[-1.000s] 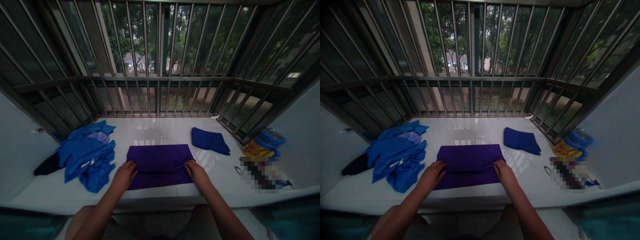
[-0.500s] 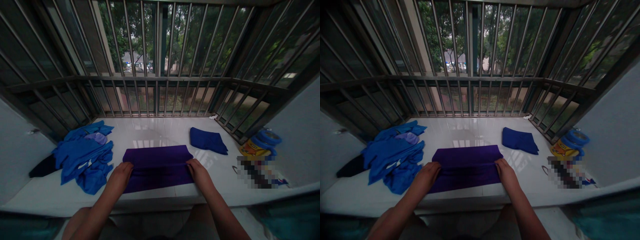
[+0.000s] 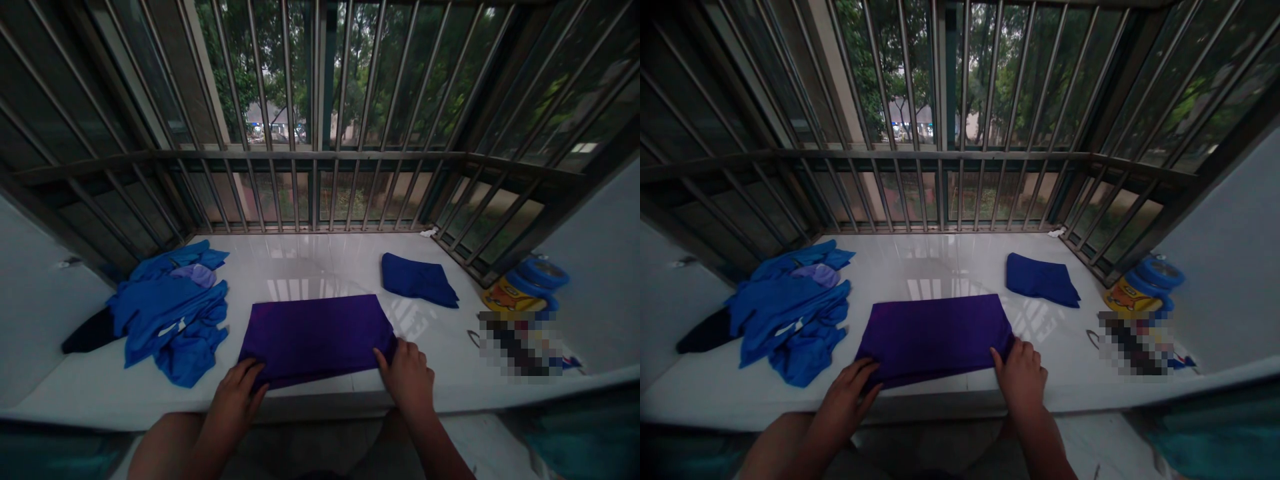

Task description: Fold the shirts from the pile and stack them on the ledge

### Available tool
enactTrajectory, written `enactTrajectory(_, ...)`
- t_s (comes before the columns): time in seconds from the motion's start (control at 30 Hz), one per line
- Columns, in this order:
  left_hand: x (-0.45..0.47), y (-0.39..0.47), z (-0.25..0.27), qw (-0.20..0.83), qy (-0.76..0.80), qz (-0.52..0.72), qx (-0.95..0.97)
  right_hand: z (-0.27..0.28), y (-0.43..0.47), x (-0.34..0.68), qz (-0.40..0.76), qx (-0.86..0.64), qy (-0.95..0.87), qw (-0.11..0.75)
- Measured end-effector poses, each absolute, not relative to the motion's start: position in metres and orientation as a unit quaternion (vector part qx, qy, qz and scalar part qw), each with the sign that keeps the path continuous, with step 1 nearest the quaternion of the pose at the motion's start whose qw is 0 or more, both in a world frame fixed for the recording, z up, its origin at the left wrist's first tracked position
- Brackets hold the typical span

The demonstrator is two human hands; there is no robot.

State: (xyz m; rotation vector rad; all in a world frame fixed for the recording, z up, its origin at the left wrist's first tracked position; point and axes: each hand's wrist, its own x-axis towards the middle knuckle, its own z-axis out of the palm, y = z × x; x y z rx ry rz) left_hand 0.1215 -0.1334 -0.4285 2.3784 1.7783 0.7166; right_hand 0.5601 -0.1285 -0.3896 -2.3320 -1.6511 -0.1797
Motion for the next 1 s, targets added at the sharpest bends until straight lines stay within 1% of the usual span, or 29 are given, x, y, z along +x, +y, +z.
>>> enactTrajectory(0.1, 0.126, -0.137, -0.435, 0.051, 0.567, 0.231, 0.789, -0.394, -0.116, 0.566, 0.001, -0.806, -0.584, 0.097)
enactTrajectory(0.17, 0.133, -0.138, -0.435, 0.065, 0.546, 0.231, 0.803, -0.395, -0.106, 0.579, 0.049, -0.801, -0.586, 0.109)
enactTrajectory(0.3, 0.15, -0.135, -0.423, 0.098, 0.518, 0.241, 0.815, -0.38, -0.09, 0.614, 0.102, -0.826, -0.512, 0.212)
enactTrajectory(0.4, 0.159, -0.133, -0.417, 0.127, 0.523, 0.269, 0.799, -0.355, -0.082, 0.622, 0.094, -0.828, -0.466, 0.296)
enactTrajectory(0.5, 0.164, -0.136, -0.417, 0.164, 0.528, 0.298, 0.778, -0.327, -0.074, 0.593, 0.092, -0.786, -0.487, 0.369)
enactTrajectory(0.6, 0.167, -0.141, -0.419, 0.199, 0.53, 0.309, 0.764, -0.311, -0.064, 0.529, 0.112, -0.725, -0.549, 0.4)
enactTrajectory(0.67, 0.169, -0.145, -0.42, 0.214, 0.53, 0.308, 0.761, -0.311, -0.058, 0.475, 0.126, -0.682, -0.611, 0.383)
enactTrajectory(0.7, 0.17, -0.147, -0.421, 0.216, 0.531, 0.308, 0.759, -0.315, -0.057, 0.447, 0.136, -0.657, -0.649, 0.359)
enactTrajectory(0.8, 0.17, -0.152, -0.422, 0.207, 0.539, 0.301, 0.759, -0.339, -0.062, 0.373, 0.163, -0.595, -0.748, 0.245)
enactTrajectory(0.87, 0.168, -0.155, -0.422, 0.199, 0.541, 0.294, 0.762, -0.36, -0.072, 0.341, 0.192, -0.573, -0.778, 0.174)
enactTrajectory(0.93, 0.163, -0.158, -0.421, 0.195, 0.548, 0.291, 0.759, -0.378, -0.082, 0.327, 0.208, -0.559, -0.788, 0.15)
enactTrajectory(1.0, 0.157, -0.161, -0.417, 0.19, 0.563, 0.298, 0.747, -0.391, -0.091, 0.331, 0.207, -0.541, -0.799, 0.161)
